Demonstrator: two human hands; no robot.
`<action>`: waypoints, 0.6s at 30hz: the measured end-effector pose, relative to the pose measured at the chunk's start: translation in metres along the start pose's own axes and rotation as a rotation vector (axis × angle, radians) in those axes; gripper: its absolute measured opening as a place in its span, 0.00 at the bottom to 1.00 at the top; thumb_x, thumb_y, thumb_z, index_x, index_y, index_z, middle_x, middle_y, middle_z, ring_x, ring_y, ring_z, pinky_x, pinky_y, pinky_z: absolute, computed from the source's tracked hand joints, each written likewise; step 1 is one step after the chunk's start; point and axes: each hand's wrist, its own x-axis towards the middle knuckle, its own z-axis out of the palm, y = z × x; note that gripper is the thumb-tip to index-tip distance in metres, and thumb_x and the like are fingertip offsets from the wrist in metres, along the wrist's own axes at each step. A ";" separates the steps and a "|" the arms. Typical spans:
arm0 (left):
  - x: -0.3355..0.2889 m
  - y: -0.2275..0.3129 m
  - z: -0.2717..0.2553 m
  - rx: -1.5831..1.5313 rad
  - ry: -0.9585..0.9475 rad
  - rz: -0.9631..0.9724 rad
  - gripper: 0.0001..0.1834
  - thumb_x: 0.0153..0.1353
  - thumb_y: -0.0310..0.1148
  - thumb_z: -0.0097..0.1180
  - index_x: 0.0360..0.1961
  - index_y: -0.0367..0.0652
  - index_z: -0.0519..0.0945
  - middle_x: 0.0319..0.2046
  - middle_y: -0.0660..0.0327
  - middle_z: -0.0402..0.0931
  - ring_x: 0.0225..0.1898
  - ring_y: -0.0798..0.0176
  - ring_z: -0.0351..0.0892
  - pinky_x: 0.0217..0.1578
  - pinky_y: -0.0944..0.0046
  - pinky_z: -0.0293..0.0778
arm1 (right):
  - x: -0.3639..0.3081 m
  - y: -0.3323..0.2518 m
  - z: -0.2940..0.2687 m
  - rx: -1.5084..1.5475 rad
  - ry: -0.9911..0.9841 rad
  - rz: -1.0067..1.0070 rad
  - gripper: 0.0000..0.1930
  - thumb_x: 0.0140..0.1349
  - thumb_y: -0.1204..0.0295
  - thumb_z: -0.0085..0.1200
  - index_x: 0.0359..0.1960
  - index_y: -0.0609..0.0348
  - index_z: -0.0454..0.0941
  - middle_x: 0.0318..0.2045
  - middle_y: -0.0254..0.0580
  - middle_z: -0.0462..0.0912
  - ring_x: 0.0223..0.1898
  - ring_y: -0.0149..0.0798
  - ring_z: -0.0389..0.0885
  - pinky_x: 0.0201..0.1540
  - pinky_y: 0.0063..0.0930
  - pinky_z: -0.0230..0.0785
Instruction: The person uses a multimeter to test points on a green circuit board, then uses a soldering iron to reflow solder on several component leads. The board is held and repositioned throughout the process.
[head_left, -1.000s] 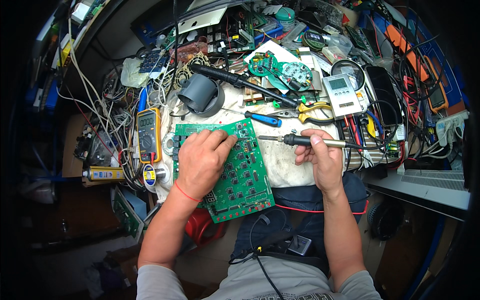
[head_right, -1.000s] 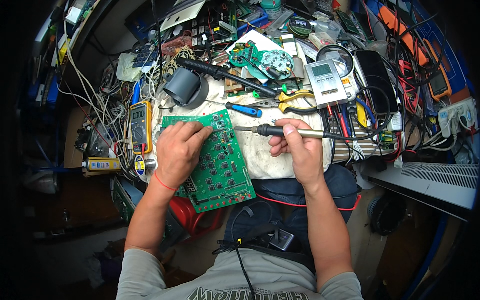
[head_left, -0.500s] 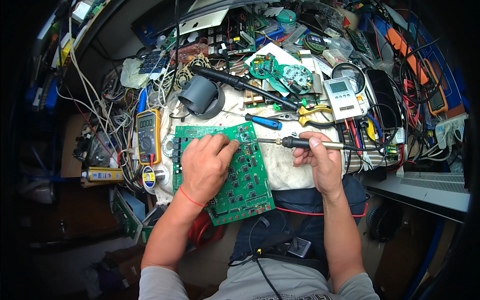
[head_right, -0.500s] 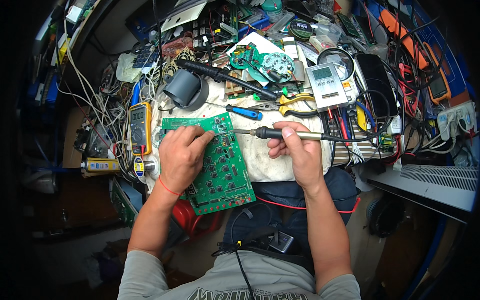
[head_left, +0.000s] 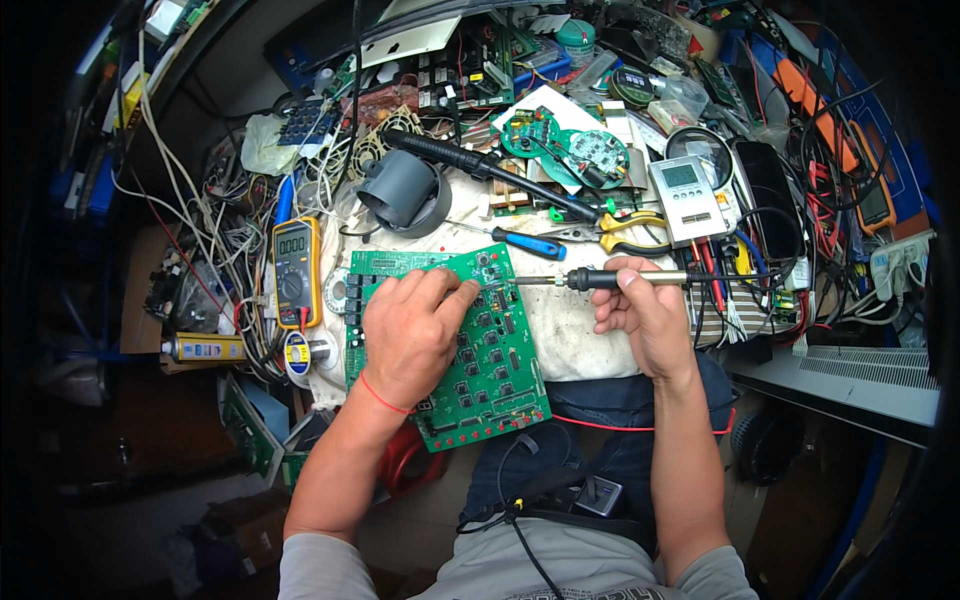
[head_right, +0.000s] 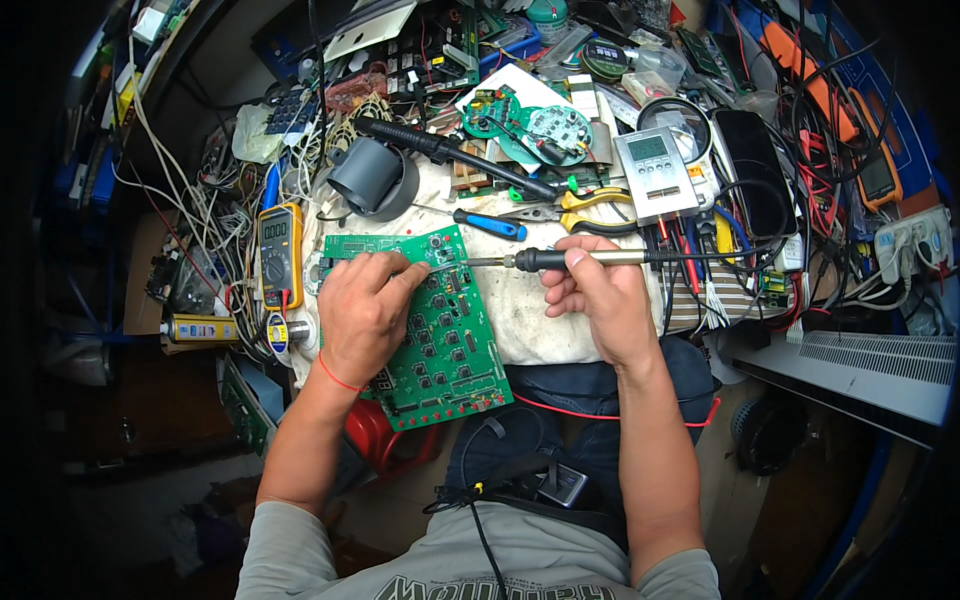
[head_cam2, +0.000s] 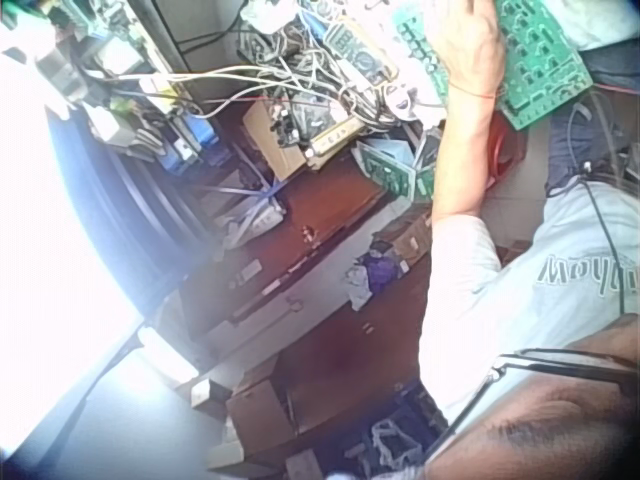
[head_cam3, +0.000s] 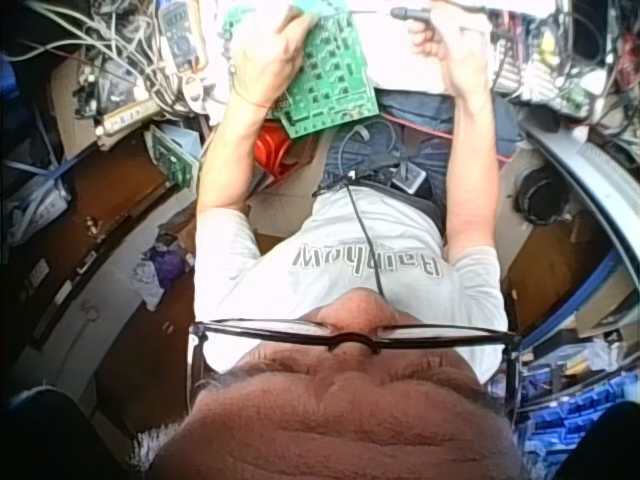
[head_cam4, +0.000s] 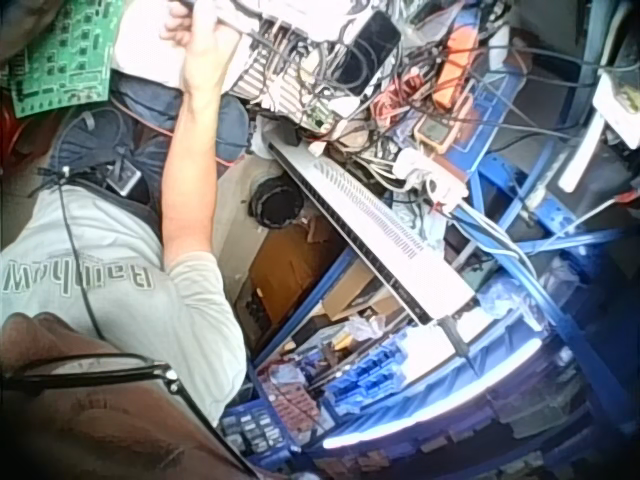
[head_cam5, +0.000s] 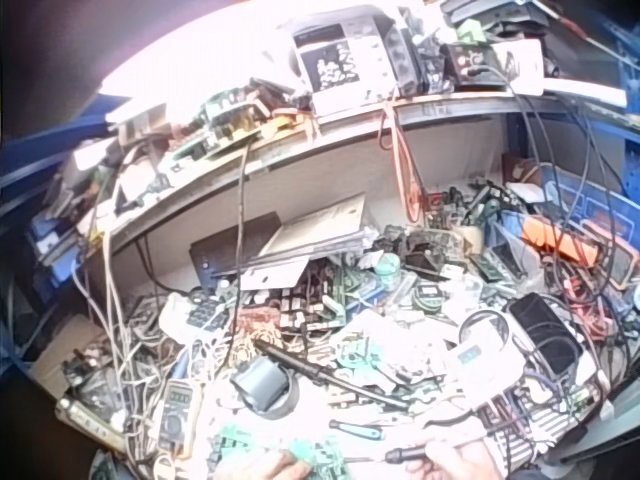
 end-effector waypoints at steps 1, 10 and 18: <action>0.000 0.000 0.000 0.001 -0.002 0.000 0.13 0.59 0.27 0.62 0.45 0.47 0.90 0.38 0.65 0.83 0.38 0.60 0.82 0.36 0.58 0.72 | 0.001 -0.001 0.000 0.000 -0.003 0.005 0.15 0.80 0.67 0.51 0.57 0.66 0.76 0.36 0.43 0.86 0.31 0.30 0.85 0.34 0.29 0.86; 0.000 0.000 0.001 0.003 0.001 0.000 0.14 0.59 0.27 0.61 0.45 0.47 0.90 0.38 0.65 0.82 0.38 0.60 0.81 0.36 0.58 0.71 | 0.001 -0.005 0.001 -0.005 -0.007 0.034 0.14 0.78 0.69 0.52 0.56 0.67 0.77 0.35 0.42 0.86 0.31 0.29 0.85 0.34 0.29 0.88; -0.001 0.000 0.000 0.002 -0.008 -0.002 0.14 0.59 0.27 0.61 0.46 0.47 0.90 0.39 0.65 0.82 0.38 0.60 0.81 0.37 0.58 0.71 | -0.002 -0.003 -0.001 -0.001 0.005 0.017 0.14 0.78 0.69 0.52 0.56 0.66 0.77 0.36 0.44 0.86 0.32 0.29 0.85 0.35 0.31 0.88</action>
